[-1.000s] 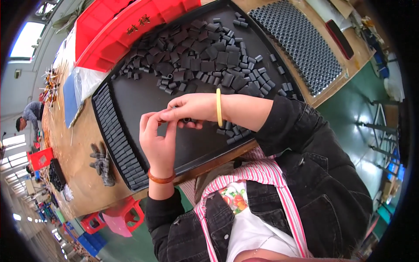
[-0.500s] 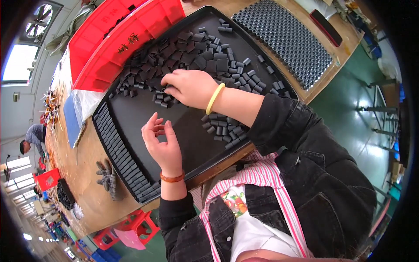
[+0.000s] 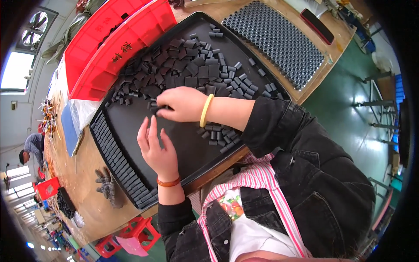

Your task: The person sorts and arranges small black cylindrical plastic components by hand, placing them into a specialized storage tray.

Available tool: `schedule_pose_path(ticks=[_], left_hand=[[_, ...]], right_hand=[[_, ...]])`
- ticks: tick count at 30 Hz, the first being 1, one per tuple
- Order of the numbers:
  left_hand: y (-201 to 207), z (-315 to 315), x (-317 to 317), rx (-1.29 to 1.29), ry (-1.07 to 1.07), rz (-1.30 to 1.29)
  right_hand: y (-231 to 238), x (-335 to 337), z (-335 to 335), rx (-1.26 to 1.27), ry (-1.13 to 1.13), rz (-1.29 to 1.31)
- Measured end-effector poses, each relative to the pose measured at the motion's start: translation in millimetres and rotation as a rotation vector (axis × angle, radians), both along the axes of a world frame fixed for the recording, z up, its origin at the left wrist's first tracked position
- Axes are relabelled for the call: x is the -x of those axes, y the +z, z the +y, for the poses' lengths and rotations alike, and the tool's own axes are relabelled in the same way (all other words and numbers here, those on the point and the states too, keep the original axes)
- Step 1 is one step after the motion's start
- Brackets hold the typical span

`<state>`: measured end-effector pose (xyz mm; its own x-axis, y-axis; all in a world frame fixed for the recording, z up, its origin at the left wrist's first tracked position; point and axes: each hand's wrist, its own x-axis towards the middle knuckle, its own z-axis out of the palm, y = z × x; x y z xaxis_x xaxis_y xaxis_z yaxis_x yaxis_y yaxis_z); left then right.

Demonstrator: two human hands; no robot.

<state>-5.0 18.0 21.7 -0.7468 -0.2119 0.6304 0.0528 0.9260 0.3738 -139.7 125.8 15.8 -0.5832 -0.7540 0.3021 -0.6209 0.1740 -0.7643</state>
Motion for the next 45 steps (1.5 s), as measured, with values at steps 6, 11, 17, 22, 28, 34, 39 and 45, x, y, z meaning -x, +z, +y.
schedule_pose_path(ticks=[6, 11, 17, 22, 28, 34, 39, 45], left_hand=[[-5.5, -13.2, -7.3, 0.205, 0.044, -0.121], [-4.6, -6.8, -5.9, -0.145, 0.072, -0.067], [-9.8, -13.8, -6.2, -0.491, 0.036, -0.047], [-9.7, -13.6, -6.1, -0.635, 0.031, -0.067], [-22.3, -18.8, -8.8, -0.738, -0.001, -0.119], [-21.2, -15.8, -8.0, -0.786, -0.018, -0.151], [-19.1, -12.9, -7.0, -0.82, 0.0, -0.127], [-16.9, -11.1, -6.6, -0.687, 0.019, -0.112]], right_hand=[[-1.7, -9.9, -3.0, -0.004, 0.296, -0.107], [-5.0, -3.0, -7.6, 0.115, 0.145, -0.367], [0.9, -8.2, -7.7, 0.078, 0.013, -0.995], [8.3, -8.5, -3.1, 0.035, 0.113, -0.772], [1.6, -20.7, -10.0, 0.199, 0.227, -0.554], [-3.3, -19.9, -9.1, 0.129, 0.157, -0.315], [1.4, -21.6, -6.3, 0.135, 0.054, -0.302], [-1.5, -21.0, -5.5, 0.19, 0.032, -0.352]])
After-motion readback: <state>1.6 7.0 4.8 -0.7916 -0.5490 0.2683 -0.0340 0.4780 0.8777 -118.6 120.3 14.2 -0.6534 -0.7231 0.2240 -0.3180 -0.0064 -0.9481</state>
